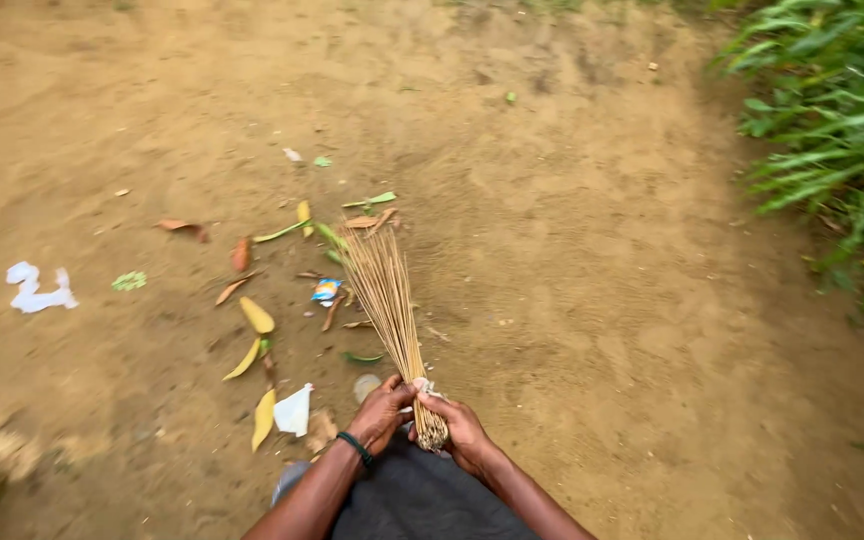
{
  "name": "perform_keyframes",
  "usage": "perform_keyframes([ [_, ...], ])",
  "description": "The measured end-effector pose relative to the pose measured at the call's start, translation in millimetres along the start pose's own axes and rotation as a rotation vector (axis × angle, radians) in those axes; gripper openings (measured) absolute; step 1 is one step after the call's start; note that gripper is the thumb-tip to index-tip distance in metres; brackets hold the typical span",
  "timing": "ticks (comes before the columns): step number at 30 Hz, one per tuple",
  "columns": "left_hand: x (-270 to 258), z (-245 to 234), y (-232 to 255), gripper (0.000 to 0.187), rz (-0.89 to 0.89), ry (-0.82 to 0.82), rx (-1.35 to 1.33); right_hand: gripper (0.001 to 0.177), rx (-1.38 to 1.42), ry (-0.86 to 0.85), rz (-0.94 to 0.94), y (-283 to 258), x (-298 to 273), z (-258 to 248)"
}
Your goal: Sweeping dry leaves and debris from a dirt ground using a handheld stick broom.
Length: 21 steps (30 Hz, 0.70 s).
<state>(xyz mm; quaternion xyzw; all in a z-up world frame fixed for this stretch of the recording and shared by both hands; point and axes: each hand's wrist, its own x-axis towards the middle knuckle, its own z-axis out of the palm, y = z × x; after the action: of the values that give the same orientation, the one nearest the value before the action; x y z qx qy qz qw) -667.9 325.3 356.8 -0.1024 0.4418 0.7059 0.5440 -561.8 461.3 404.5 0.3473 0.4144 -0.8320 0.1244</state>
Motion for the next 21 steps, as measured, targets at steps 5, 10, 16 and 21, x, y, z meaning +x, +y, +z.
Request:
perform_keyframes([
  [5,52.9,66.3,26.5,0.037,-0.004,-0.105,0.025,0.037,0.014,0.037,-0.053,-71.8,2.1,-47.7],
  [10,106.4,104.5,49.8,0.038,-0.013,-0.187,0.101,0.034,0.062,0.099,-0.082,-116.2,6.9,-78.8],
  [16,162.6,152.3,94.3,0.047,0.015,-0.257,0.147,0.034,0.155,0.123,-0.166,-168.3,33.3,-109.6],
  [21,256.6,176.0,133.9,0.047,0.014,-0.295,0.176,0.03,0.157,0.227,-0.177,-240.7,81.4,-137.2],
])
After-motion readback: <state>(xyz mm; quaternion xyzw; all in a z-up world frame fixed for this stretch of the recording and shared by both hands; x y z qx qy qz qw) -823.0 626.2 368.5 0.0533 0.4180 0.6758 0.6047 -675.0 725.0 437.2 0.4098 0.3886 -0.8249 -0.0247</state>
